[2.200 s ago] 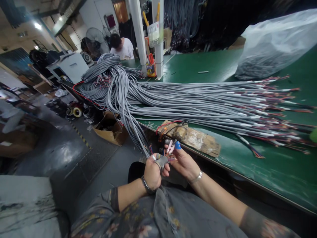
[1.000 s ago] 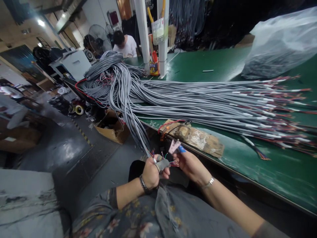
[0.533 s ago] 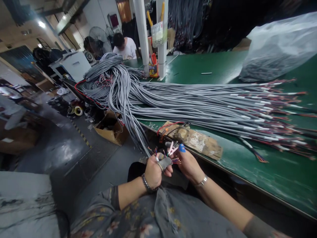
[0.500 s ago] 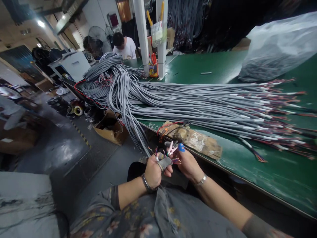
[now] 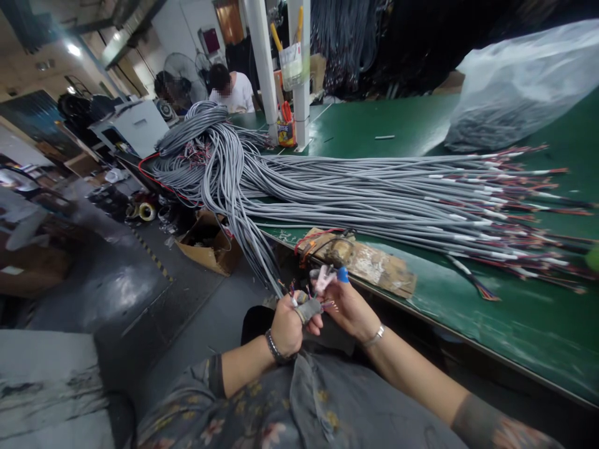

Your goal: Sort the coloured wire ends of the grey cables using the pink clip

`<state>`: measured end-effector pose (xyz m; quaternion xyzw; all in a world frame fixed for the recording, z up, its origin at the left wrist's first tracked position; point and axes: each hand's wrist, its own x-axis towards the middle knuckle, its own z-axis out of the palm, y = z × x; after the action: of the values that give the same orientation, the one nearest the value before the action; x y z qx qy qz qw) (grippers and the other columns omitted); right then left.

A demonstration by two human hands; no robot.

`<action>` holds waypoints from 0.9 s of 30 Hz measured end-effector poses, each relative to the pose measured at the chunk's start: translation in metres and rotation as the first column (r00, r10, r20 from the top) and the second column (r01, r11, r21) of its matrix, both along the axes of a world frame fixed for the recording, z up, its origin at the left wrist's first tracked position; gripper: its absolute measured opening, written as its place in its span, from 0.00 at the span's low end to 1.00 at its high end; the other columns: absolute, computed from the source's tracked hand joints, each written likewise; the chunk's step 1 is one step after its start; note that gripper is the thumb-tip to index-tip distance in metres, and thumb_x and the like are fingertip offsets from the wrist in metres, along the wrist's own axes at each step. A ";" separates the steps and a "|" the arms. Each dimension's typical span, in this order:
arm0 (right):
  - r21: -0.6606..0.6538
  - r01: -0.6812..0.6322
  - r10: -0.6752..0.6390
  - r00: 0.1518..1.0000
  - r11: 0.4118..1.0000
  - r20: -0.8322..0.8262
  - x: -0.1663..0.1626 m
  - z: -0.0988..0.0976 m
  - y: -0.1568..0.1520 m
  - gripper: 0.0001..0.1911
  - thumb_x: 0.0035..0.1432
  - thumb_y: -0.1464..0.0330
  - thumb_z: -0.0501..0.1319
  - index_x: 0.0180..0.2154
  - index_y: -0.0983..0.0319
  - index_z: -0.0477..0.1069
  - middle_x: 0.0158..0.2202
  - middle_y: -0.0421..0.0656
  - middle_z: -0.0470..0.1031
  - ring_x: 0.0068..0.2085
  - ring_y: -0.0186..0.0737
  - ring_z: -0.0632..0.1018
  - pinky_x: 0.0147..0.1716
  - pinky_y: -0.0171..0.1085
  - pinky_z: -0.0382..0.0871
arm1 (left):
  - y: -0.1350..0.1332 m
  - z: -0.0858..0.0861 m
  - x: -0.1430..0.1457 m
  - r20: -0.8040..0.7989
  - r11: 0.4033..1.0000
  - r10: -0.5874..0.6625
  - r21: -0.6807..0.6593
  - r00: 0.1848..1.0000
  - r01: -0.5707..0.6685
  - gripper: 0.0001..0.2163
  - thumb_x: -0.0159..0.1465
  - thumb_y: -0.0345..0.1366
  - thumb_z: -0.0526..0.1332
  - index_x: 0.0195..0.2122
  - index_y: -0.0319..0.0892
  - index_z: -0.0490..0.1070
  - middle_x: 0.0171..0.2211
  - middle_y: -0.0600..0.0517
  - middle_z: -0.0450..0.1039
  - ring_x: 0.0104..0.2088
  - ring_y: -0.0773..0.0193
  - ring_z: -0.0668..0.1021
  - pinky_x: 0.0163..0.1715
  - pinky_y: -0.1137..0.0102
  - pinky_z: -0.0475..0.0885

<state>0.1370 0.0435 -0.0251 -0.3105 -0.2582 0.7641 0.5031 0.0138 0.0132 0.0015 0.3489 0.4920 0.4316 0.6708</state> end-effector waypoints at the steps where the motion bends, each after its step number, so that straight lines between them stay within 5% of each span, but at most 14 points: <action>1: -0.015 0.013 -0.013 1.000 1.000 -0.020 0.002 0.001 -0.002 0.29 0.44 0.39 0.60 0.30 0.59 0.73 0.26 0.41 0.71 0.23 0.36 0.67 0.23 0.36 0.63 | -0.001 0.000 -0.001 0.000 1.000 0.004 0.001 1.000 -0.004 0.21 0.43 0.52 0.69 0.19 0.40 0.63 0.13 0.55 0.68 0.11 0.73 0.66 0.11 0.77 0.59; 6: 0.022 -0.153 0.152 0.988 0.988 0.016 0.013 0.006 -0.020 0.26 0.42 0.44 0.66 0.28 0.61 0.74 0.24 0.41 0.70 0.25 0.35 0.68 0.24 0.35 0.63 | -0.005 -0.007 -0.008 -0.033 0.999 0.019 0.036 0.999 -0.018 0.21 0.44 0.53 0.69 0.20 0.40 0.64 0.14 0.55 0.68 0.12 0.73 0.66 0.12 0.76 0.61; 10: 0.105 -0.096 0.071 0.971 0.990 0.227 0.016 0.009 -0.029 0.18 0.42 0.56 0.72 0.26 0.62 0.73 0.22 0.38 0.69 0.23 0.32 0.65 0.24 0.34 0.60 | -0.006 -0.012 -0.013 -0.086 0.997 -0.033 0.071 0.996 0.039 0.20 0.47 0.52 0.68 0.21 0.40 0.65 0.15 0.54 0.68 0.13 0.72 0.68 0.15 0.76 0.63; 18: 0.059 -0.089 0.066 0.944 0.994 0.322 0.011 0.015 -0.031 0.19 0.41 0.55 0.72 0.24 0.63 0.72 0.20 0.39 0.71 0.21 0.31 0.66 0.23 0.34 0.58 | -0.003 -0.002 -0.013 -0.120 0.935 -0.355 -0.023 0.927 0.355 0.20 0.45 0.51 0.70 0.20 0.40 0.66 0.13 0.53 0.68 0.12 0.70 0.68 0.14 0.75 0.63; 27: -0.097 0.092 -0.078 0.987 0.991 0.143 0.011 0.000 -0.021 0.21 0.40 0.52 0.71 0.23 0.62 0.71 0.20 0.37 0.69 0.20 0.29 0.64 0.21 0.32 0.62 | -0.003 -0.004 -0.012 -0.043 0.993 -0.115 0.001 0.992 0.115 0.22 0.43 0.54 0.69 0.20 0.39 0.67 0.14 0.54 0.68 0.12 0.71 0.68 0.13 0.76 0.64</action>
<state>0.1484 0.0220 -0.0251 -0.3994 -0.2393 0.7306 0.4994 0.0016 0.0098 -0.0021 0.3869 0.4848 0.3854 0.6832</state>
